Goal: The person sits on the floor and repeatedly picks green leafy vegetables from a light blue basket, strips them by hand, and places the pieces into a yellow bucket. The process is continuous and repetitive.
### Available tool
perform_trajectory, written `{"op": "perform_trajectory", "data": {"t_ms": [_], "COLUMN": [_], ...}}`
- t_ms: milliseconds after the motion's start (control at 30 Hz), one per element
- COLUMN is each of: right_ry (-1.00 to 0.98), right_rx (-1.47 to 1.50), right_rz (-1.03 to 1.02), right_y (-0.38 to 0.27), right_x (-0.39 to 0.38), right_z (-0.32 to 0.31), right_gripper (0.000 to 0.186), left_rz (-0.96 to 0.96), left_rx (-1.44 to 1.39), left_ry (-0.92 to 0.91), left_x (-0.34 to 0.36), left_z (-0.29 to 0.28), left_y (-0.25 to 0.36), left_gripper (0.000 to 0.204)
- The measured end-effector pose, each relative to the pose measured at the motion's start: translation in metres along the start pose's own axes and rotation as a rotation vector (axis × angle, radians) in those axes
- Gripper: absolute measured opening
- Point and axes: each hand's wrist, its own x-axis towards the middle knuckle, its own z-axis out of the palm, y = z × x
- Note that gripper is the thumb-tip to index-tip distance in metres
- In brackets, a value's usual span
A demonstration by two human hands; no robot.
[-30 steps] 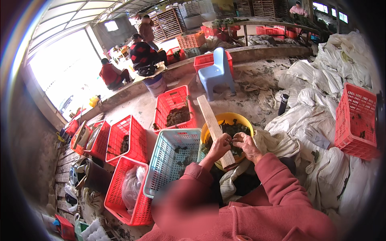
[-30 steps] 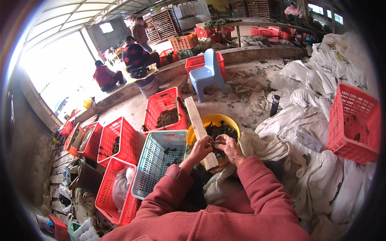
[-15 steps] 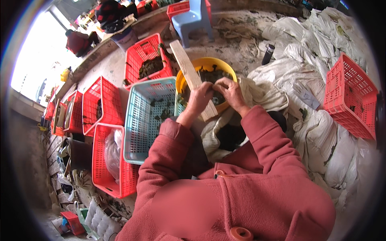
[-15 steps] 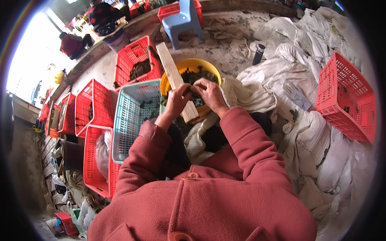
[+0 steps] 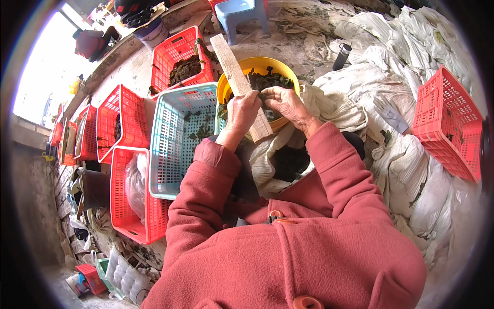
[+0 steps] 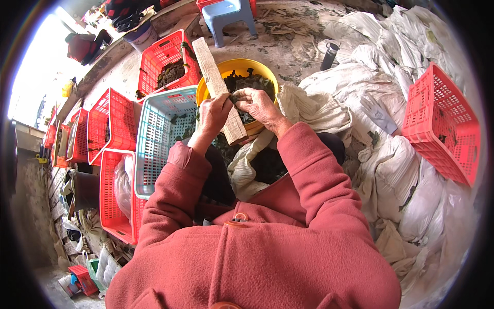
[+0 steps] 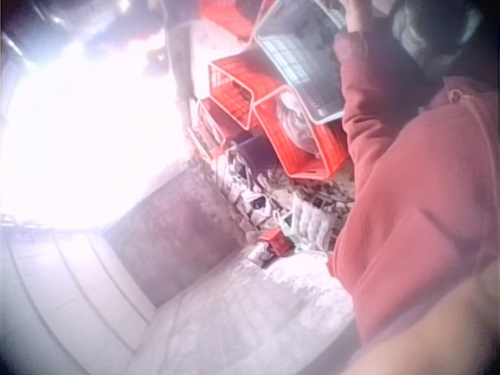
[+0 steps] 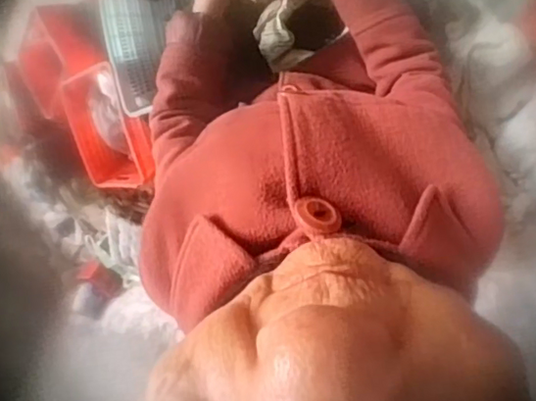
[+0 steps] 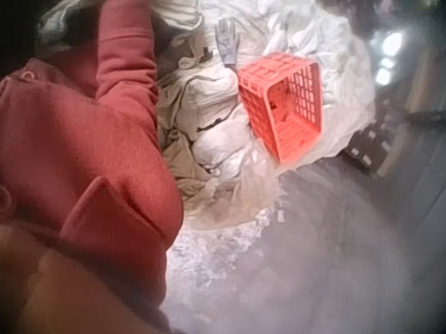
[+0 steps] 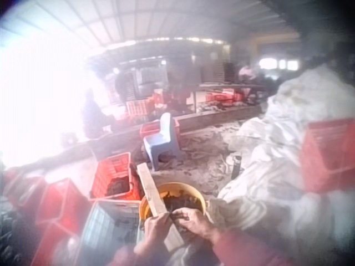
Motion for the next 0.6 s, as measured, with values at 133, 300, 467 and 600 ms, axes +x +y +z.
{"op": "perform_trajectory", "data": {"t_ms": [133, 300, 467, 600], "right_ry": [-0.012, -0.049, 0.105, -0.036], "right_rx": [-0.114, -0.216, -0.234, 0.024], "right_rz": [-0.032, -0.073, -0.172, 0.002], "right_y": [0.003, 0.02, 0.029, 0.03], "right_x": [-0.005, -0.004, 0.005, 0.005], "right_z": [-0.003, -0.014, -0.013, -0.013], "right_gripper": [0.032, 0.025, 0.022, 0.022], "left_rz": [-0.084, -0.455, -0.658, -0.171], "left_rx": [0.035, -0.41, -0.872, -0.603], "left_ry": [0.115, -0.014, -0.051, -0.18], "left_x": [0.005, 0.006, 0.012, 0.008], "left_z": [-0.004, -0.011, -0.019, -0.006], "left_y": [-0.002, -0.007, -0.008, 0.006], "left_gripper": [0.015, 0.024, 0.023, 0.039]}}
